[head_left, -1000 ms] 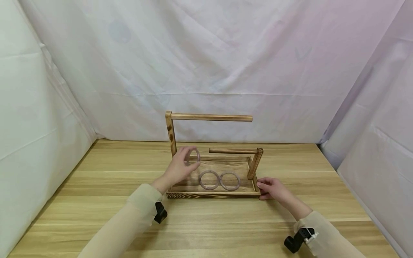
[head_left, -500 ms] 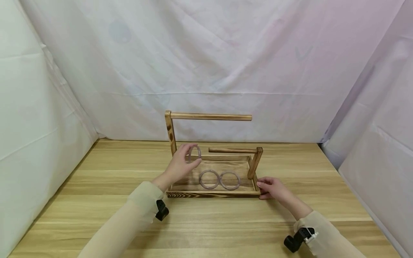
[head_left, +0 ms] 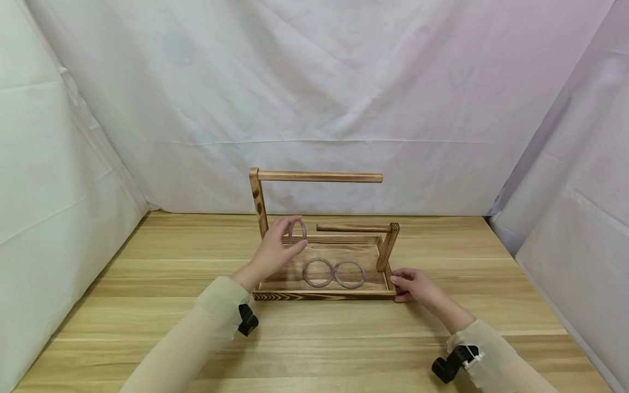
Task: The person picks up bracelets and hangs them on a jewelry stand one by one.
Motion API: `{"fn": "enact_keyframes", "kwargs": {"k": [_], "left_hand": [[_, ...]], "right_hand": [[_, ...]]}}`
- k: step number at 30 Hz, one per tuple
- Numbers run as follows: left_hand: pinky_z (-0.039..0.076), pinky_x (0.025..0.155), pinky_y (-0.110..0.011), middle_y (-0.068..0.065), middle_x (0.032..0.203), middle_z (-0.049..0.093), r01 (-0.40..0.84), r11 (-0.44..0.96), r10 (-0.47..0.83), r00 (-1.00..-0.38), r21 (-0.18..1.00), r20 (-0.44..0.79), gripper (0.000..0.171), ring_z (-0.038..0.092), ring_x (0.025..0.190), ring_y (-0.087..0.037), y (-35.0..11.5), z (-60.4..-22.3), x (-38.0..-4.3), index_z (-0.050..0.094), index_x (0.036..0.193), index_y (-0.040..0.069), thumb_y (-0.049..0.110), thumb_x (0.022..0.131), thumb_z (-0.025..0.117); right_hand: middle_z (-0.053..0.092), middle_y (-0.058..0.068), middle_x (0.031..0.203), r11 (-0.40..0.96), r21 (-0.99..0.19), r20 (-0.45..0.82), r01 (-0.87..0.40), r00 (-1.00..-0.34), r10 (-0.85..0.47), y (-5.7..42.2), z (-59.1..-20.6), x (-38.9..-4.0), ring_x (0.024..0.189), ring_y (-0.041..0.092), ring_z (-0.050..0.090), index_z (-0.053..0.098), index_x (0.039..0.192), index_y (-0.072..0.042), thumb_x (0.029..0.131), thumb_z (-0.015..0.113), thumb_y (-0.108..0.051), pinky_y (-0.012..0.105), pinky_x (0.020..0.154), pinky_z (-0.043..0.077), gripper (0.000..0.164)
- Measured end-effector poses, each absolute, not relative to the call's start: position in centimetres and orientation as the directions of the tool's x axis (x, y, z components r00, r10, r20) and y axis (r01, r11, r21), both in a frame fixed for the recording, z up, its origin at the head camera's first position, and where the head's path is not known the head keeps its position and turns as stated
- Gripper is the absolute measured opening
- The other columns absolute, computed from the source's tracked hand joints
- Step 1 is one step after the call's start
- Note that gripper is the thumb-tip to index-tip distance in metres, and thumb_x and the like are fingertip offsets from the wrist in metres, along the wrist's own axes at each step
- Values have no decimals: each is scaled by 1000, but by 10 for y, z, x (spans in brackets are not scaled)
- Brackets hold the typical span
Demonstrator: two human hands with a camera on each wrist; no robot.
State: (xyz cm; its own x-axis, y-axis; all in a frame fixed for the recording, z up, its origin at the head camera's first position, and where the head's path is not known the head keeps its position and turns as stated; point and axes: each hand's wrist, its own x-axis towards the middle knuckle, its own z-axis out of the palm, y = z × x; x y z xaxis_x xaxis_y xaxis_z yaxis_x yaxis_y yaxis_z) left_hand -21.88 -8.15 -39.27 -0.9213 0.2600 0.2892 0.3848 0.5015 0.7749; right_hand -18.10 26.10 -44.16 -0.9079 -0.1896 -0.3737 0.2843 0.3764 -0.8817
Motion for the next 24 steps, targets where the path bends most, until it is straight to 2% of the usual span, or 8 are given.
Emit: {"fn": "enact_keyframes", "kwargs": {"k": [5, 24], "left_hand": [[39, 106, -43, -11, 131, 47, 403, 468, 266, -913, 786, 310, 53, 47, 120, -28, -79, -391, -220, 46, 135, 11, 19, 87, 66], [38, 107, -44, -11, 132, 44, 430, 425, 299, -897, 796, 325, 52, 46, 122, -27, -65, -383, -220, 45, 135, 10, 20, 88, 64]], "right_hand": [[56, 9, 91, 375, -881, -376, 289, -908, -186, 261, -441, -181, 79, 13, 56, 40, 129, 16, 98, 47, -14, 29, 70, 57, 44], [57, 16, 96, 395, -881, -356, 261, -915, -191, 259, -439, -180, 79, 14, 56, 39, 129, 18, 99, 45, -12, 32, 70, 57, 43]]}}
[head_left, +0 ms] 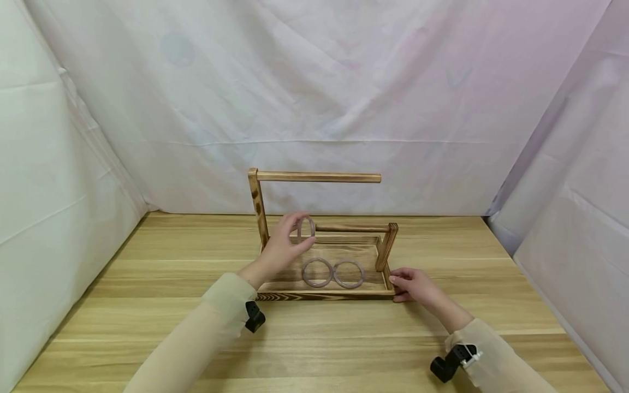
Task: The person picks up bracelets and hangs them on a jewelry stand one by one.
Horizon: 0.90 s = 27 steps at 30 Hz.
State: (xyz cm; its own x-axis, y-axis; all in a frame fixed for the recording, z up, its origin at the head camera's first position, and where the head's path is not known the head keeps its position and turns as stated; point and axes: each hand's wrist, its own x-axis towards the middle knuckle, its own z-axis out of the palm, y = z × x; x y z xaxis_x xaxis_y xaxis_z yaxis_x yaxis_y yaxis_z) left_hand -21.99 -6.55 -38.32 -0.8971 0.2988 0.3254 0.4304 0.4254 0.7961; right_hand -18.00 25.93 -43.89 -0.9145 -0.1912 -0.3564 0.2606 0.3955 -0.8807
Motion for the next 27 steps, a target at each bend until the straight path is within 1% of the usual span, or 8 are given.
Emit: {"fn": "enact_keyframes", "kwargs": {"k": [6, 9, 16, 20, 25, 27], "left_hand": [[38, 107, -45, -10, 132, 45, 436, 426, 298, -895, 793, 332, 52, 46, 122, -27, -59, -380, -221, 46, 134, 11, 22, 87, 65], [39, 107, -43, -11, 133, 44, 445, 426, 306, -890, 787, 338, 53, 46, 122, -27, -56, -379, -222, 45, 135, 11, 23, 88, 65], [40, 106, -40, -11, 133, 46, 470, 427, 319, -878, 773, 357, 53, 47, 121, -26, -50, -376, -224, 46, 135, 10, 17, 87, 66], [40, 106, -38, -12, 134, 45, 474, 426, 330, -875, 771, 355, 54, 46, 122, -27, -48, -373, -225, 45, 136, 10, 19, 87, 66], [39, 107, -43, -14, 136, 42, 481, 400, 343, -868, 780, 359, 56, 45, 124, -33, -44, -370, -227, 44, 136, 9, 19, 86, 67], [39, 107, -44, -14, 137, 42, 478, 397, 346, -868, 783, 355, 55, 45, 124, -32, -43, -369, -227, 44, 136, 9, 19, 86, 67]], "right_hand": [[56, 15, 95, 398, -880, -355, 260, -916, -188, 260, -439, -180, 79, 14, 55, 39, 129, 18, 99, 45, -13, 32, 71, 57, 44], [56, 14, 95, 396, -880, -358, 262, -914, -190, 260, -439, -180, 79, 14, 56, 38, 129, 18, 99, 45, -13, 32, 71, 57, 44], [55, 13, 94, 391, -879, -364, 272, -914, -182, 259, -438, -179, 79, 14, 55, 39, 129, 17, 98, 45, -12, 31, 71, 57, 43], [55, 13, 94, 392, -879, -364, 272, -913, -182, 258, -438, -179, 79, 14, 55, 39, 129, 18, 98, 45, -12, 31, 71, 57, 44], [56, 13, 95, 392, -878, -366, 274, -912, -183, 259, -439, -180, 79, 14, 55, 39, 129, 17, 98, 46, -12, 30, 71, 57, 44], [56, 14, 95, 390, -879, -366, 274, -912, -185, 259, -439, -180, 79, 14, 55, 39, 129, 18, 98, 46, -12, 30, 70, 57, 43]]}}
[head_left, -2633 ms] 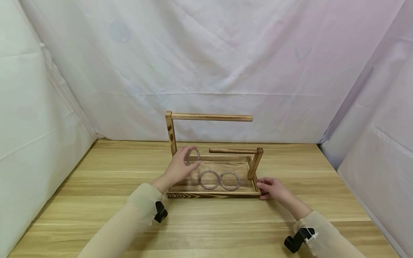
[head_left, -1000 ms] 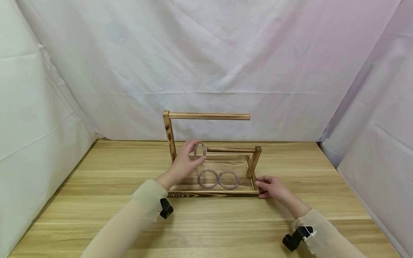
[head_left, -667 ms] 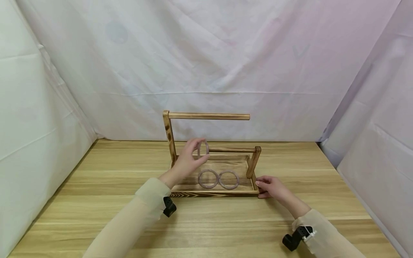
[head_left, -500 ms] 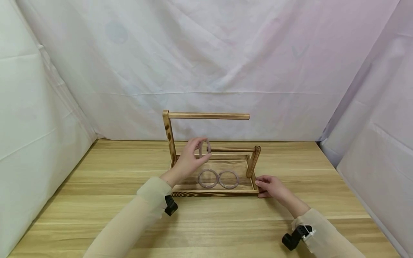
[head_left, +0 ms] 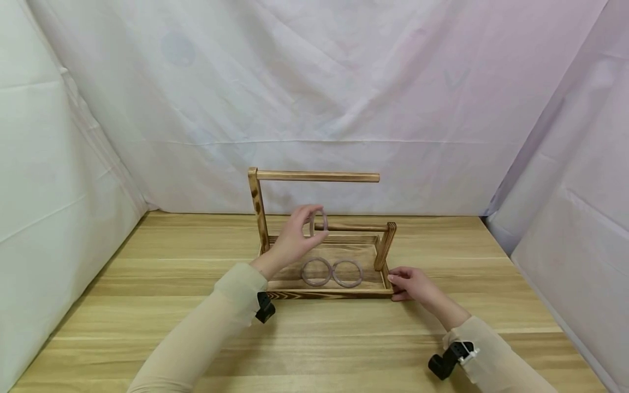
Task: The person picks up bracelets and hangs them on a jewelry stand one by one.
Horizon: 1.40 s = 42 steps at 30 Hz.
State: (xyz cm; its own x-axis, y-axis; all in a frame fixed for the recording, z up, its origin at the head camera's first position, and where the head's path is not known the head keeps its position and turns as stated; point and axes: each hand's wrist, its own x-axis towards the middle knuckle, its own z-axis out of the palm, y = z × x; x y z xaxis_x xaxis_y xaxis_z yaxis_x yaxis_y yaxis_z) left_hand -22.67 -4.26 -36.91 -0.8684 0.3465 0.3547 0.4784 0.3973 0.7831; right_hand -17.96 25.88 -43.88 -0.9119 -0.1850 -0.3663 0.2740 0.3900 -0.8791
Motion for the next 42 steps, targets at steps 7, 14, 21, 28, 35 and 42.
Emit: {"fn": "enact_keyframes", "kwargs": {"k": [7, 14, 21, 28, 35, 42], "left_hand": [[40, 106, -39, -12, 134, 44, 502, 412, 355, -857, 761, 373, 54, 47, 121, -25, -39, -367, -228, 44, 136, 10, 20, 87, 66], [42, 104, -38, -12, 132, 45, 528, 419, 365, -843, 739, 395, 54, 48, 118, -25, -37, -365, -229, 45, 135, 9, 20, 87, 66], [43, 103, -39, -12, 131, 46, 528, 414, 371, -841, 741, 393, 54, 49, 110, -23, -34, -367, -228, 46, 134, 8, 20, 86, 67], [44, 102, -36, -12, 130, 47, 541, 422, 390, -833, 727, 393, 54, 49, 110, -22, -31, -367, -227, 46, 134, 9, 21, 86, 68], [45, 100, -37, -10, 130, 46, 538, 440, 391, -835, 718, 386, 54, 50, 112, -22, -27, -364, -228, 46, 133, 10, 23, 85, 68], [45, 99, -38, -9, 130, 46, 536, 430, 394, -836, 727, 382, 53, 49, 115, -24, -23, -358, -228, 47, 132, 12, 21, 85, 69]], "right_hand": [[57, 14, 94, 395, -876, -371, 276, -910, -187, 258, -438, -180, 78, 14, 56, 40, 129, 17, 98, 46, -12, 31, 70, 57, 43], [58, 16, 96, 406, -873, -366, 269, -912, -183, 258, -437, -180, 79, 14, 57, 39, 129, 18, 98, 46, -13, 32, 70, 57, 44], [54, 13, 91, 412, -871, -365, 266, -913, -182, 258, -440, -178, 78, 15, 55, 38, 128, 19, 98, 46, -12, 30, 69, 57, 44], [54, 11, 89, 402, -874, -369, 272, -911, -185, 258, -441, -177, 77, 14, 54, 39, 128, 19, 98, 45, -11, 29, 69, 57, 43], [54, 9, 88, 391, -884, -353, 256, -914, -200, 259, -441, -178, 75, 12, 54, 38, 126, 20, 98, 45, -10, 29, 68, 57, 42], [55, 8, 89, 393, -883, -352, 256, -915, -196, 258, -440, -180, 75, 12, 55, 40, 125, 20, 98, 45, -9, 29, 68, 57, 40]]}}
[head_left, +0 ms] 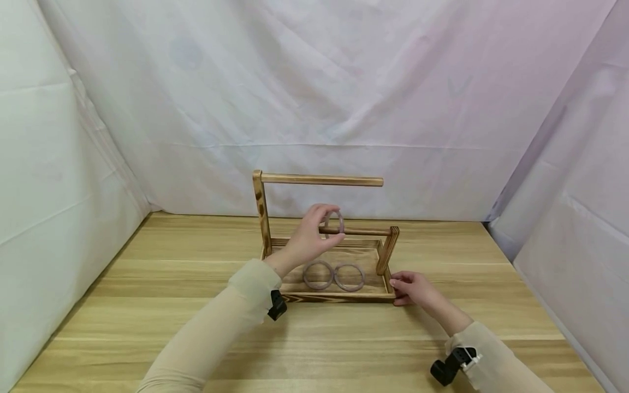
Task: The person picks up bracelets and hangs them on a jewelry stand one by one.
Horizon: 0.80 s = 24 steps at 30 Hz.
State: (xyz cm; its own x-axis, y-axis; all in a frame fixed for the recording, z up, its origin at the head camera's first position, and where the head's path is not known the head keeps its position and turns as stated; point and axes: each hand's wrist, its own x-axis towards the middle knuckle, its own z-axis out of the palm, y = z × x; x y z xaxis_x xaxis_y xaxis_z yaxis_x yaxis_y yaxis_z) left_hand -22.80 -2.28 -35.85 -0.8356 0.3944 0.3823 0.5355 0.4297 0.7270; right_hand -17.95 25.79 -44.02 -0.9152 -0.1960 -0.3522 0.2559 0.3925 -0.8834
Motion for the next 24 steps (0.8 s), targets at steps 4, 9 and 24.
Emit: {"fn": "enact_keyframes", "kwargs": {"k": [4, 9, 24], "left_hand": [[46, 98, -39, -10, 130, 46, 539, 424, 398, -833, 728, 384, 53, 50, 115, -25, -20, -356, -228, 47, 132, 11, 21, 84, 69], [46, 96, -40, -11, 129, 47, 538, 433, 400, -834, 723, 380, 53, 50, 114, -25, -14, -355, -230, 48, 130, 11, 23, 84, 70], [46, 87, -38, -9, 129, 45, 557, 422, 431, -817, 715, 382, 53, 48, 108, -22, -1, -350, -229, 47, 131, 11, 23, 84, 69]], "right_hand": [[54, 7, 88, 390, -883, -356, 262, -915, -192, 258, -441, -180, 75, 12, 54, 39, 126, 19, 98, 46, -10, 28, 68, 57, 41], [52, 7, 87, 391, -882, -356, 263, -915, -188, 259, -442, -181, 76, 13, 54, 39, 128, 19, 97, 46, -10, 28, 68, 57, 42], [53, 8, 87, 392, -880, -358, 266, -916, -181, 258, -441, -181, 75, 13, 54, 40, 127, 18, 97, 46, -11, 28, 68, 57, 42]]}}
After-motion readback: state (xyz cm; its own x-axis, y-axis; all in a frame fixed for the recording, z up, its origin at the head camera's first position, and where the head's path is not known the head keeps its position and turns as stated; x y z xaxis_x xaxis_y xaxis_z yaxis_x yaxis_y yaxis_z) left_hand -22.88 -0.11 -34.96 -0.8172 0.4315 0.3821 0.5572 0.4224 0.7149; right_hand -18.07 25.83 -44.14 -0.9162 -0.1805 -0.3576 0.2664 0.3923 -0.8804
